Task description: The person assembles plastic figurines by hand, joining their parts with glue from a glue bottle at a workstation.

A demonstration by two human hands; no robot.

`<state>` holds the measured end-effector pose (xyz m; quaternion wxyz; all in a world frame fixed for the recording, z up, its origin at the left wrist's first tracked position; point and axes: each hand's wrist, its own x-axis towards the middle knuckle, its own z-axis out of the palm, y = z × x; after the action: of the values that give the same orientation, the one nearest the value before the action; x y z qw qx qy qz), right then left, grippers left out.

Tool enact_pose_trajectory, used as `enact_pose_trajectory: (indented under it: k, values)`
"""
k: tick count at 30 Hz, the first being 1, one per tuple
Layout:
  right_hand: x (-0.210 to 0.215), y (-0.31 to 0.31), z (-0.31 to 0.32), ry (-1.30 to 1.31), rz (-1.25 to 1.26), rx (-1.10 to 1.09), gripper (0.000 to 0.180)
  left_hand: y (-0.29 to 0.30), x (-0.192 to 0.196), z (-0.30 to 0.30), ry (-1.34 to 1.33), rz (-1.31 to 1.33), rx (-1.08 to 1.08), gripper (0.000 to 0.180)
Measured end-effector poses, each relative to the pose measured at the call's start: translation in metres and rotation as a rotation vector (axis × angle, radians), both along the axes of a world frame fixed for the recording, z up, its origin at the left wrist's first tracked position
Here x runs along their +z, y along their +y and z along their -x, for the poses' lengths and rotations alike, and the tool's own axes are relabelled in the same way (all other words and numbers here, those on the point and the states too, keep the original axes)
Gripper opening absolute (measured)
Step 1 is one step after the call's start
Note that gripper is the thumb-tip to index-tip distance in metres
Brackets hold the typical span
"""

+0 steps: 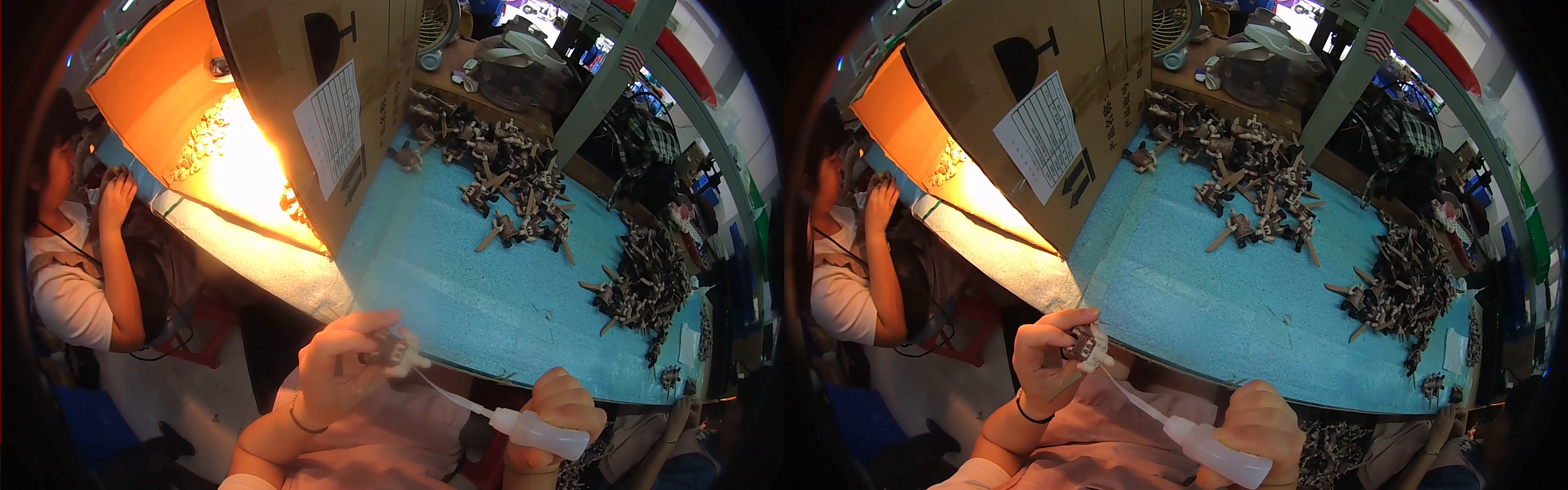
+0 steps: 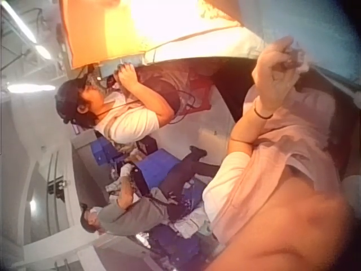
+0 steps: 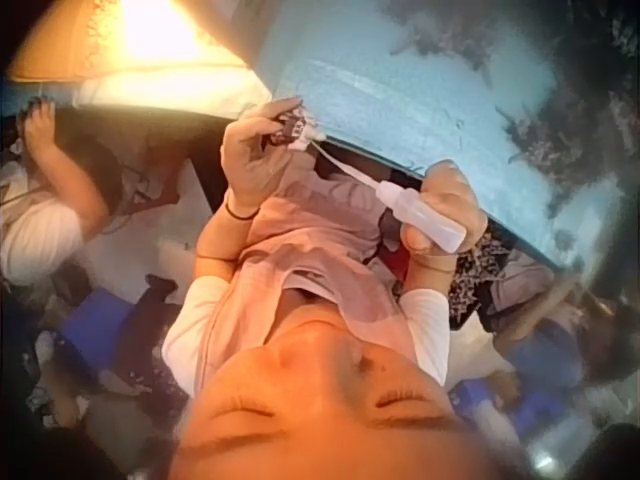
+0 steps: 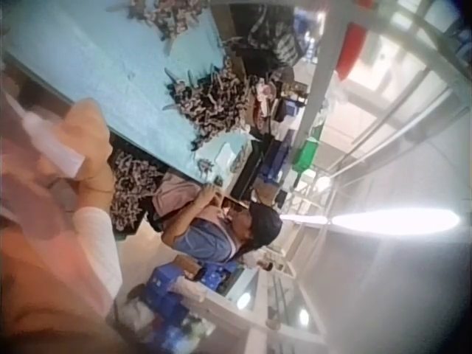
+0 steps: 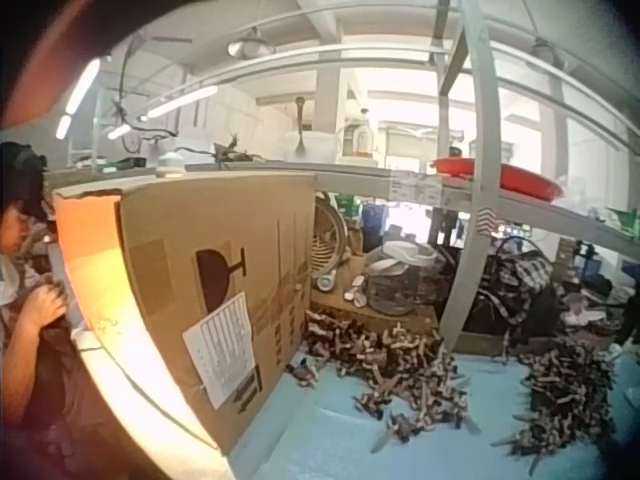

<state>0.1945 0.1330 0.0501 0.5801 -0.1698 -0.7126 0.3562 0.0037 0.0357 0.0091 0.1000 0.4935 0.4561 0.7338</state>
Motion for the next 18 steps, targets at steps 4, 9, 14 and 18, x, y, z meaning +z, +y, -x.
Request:
enact_pose_trajectory:
  k: [4,9,14,18]
  values:
    - [0.0,0.0,0.001,0.036,-0.015,0.005,0.058,-0.004,-0.005,0.003,0.012,0.089,-0.051,0.038]
    - [0.005,0.003,0.009,0.004,0.026,-0.045,0.06,-0.005,-0.005,0.005,0.007,0.066,-0.097,0.037]
    - [0.013,0.004,0.013,0.024,0.053,0.018,0.06,-0.005,-0.004,0.003,-0.078,0.044,-0.136,0.036]
    - [0.01,0.003,0.014,0.024,0.028,-0.048,0.058,-0.005,-0.003,0.003,-0.028,0.048,-0.121,0.035]
